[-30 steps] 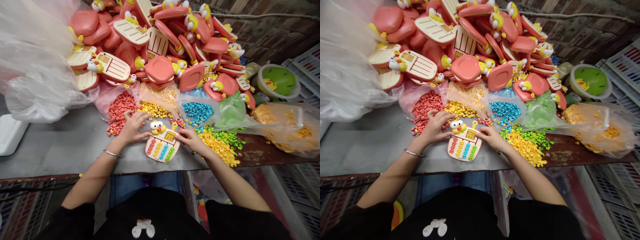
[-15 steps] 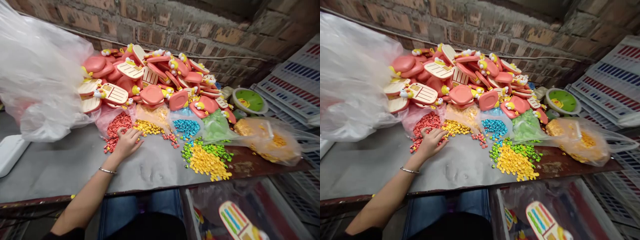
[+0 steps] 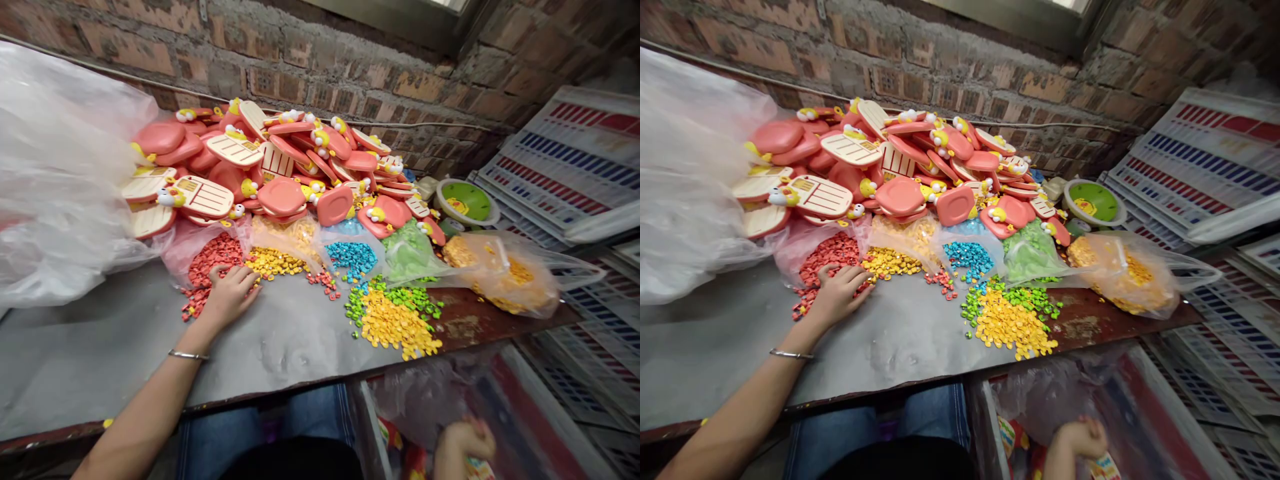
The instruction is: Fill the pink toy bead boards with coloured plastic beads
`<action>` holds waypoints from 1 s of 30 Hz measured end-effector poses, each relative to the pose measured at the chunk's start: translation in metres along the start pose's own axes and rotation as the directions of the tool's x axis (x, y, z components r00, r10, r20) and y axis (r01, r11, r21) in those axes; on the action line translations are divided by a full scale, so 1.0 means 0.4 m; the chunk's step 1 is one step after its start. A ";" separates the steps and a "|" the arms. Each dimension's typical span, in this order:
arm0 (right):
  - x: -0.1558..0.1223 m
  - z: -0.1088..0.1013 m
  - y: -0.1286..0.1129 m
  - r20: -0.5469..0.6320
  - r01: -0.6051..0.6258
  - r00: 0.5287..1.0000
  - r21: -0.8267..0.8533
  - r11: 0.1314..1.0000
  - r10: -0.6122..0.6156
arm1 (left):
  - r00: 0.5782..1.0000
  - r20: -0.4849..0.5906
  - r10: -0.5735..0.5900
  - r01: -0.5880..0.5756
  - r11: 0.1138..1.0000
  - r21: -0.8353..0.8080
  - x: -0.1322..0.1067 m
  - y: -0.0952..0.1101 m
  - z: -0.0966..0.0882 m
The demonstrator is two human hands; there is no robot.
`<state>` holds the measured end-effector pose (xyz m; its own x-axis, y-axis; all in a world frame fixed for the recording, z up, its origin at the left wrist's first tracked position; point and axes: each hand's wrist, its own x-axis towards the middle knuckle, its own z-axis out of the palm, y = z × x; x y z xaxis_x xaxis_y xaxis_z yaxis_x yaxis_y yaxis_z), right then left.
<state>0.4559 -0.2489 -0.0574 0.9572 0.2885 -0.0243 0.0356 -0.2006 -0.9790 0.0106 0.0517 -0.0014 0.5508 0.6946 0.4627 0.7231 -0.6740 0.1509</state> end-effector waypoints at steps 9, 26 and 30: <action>0.304 0.499 -0.420 0.349 0.847 0.531 -0.198 0.493 -0.772 | 0.998 0.023 -0.059 0.059 0.998 0.003 0.004 -0.011 -0.017; 0.347 0.719 -0.426 0.648 0.913 0.379 -0.381 0.150 -0.661 | 0.974 -0.073 -0.213 0.219 0.971 0.091 0.003 -0.041 -0.038; 0.298 0.600 -0.490 0.382 0.904 0.368 -0.361 0.230 -0.848 | 0.960 -0.085 -0.268 0.271 0.962 0.022 0.007 -0.040 -0.041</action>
<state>0.4940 0.0494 0.0830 0.2127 0.6337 0.7437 0.9769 -0.1233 -0.1743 -0.0065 0.0603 0.0116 0.2993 0.8262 0.4774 0.8542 -0.4549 0.2518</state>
